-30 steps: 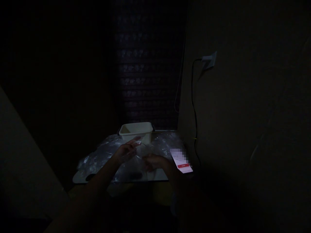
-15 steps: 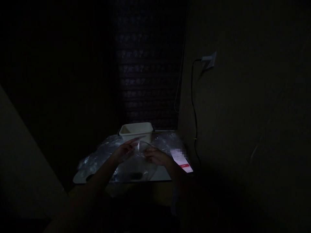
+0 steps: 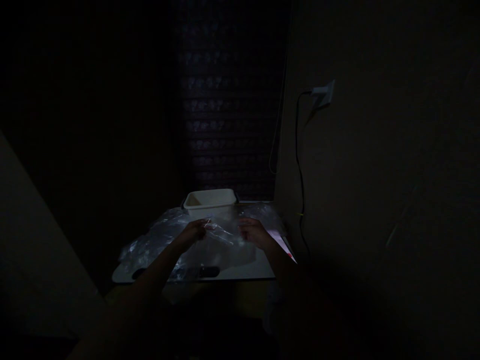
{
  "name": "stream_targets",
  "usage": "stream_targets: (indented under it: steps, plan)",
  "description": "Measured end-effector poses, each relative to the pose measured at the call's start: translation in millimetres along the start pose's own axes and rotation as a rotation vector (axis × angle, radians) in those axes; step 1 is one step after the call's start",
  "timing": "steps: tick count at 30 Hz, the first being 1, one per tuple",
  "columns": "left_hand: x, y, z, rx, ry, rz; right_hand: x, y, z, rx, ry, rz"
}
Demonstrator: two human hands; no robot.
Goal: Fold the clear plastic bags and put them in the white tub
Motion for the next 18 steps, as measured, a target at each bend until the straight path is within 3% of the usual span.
stream_targets:
  steps: [7,11,14,18]
  plan:
    - [5,26.9,-13,0.014,-0.141,-0.235,3,34,3,0.078,0.028,-0.328]
    - [12,33.1,-31,-0.347,-0.295,-0.408,4,41,7,0.051,0.048,-0.412]
    - [21,0.7,-38,-0.741,-0.453,-0.353,6,48,0,0.019,0.010,-0.477]
    - [51,-70.0,-27,-1.185,-0.734,-0.121,1,51,-3,-0.001,0.033,-0.445]
Point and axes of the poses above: each hand's wrist, its own x-axis away from the middle knuckle, its own y-axis out of the back of the hand, z = x × y, the point moved 10 cm from there along -x, towards the middle knuckle, and after that the axes turned 12 degrees about y, right-handed, at the moved point
